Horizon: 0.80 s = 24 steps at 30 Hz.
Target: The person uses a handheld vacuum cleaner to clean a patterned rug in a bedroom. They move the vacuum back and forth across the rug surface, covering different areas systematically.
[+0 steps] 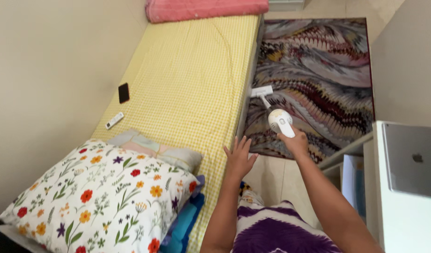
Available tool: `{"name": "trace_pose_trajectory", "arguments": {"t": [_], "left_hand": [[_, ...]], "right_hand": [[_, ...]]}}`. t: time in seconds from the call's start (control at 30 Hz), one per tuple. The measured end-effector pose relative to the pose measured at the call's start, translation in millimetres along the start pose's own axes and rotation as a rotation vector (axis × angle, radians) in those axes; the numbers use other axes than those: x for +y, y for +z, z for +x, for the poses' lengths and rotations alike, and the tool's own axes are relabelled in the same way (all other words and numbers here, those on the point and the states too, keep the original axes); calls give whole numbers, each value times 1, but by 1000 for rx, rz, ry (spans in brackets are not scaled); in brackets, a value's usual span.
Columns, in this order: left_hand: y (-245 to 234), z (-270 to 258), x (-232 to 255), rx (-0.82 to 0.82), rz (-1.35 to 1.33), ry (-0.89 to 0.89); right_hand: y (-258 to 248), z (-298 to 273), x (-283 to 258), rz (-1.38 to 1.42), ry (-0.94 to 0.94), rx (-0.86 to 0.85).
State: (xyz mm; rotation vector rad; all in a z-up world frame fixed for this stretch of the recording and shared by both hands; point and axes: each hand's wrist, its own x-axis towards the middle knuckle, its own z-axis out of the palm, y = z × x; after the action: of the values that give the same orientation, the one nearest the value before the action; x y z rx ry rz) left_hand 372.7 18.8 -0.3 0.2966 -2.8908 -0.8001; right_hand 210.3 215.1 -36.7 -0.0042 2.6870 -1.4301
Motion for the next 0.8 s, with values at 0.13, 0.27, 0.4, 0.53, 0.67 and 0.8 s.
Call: {"name": "trace_pose_trajectory", "arguments": {"t": [0.13,0.27,0.4,0.53,0.67,0.8], "left_hand": [[9,-34,20,-43,25,-16],[15,-67,33,-35,-8,-9],[18,-79,38,-17,-11,-15],[16,-75,35,-39,-25,-32],[14,-54,23,-34,-31,-27],[11,-19,5,-33,-28,2]], "right_hand": [[-28,-40,0,23,14,-21],[-53,-74,-9,20,6,-34],[-66,-93,-21,-67,-13,-19],[-66,-94,-33,8,-8,-31],[-48,-76,-42,-60,36,11],[-20,-41,-38,-87,-3,46]]}}
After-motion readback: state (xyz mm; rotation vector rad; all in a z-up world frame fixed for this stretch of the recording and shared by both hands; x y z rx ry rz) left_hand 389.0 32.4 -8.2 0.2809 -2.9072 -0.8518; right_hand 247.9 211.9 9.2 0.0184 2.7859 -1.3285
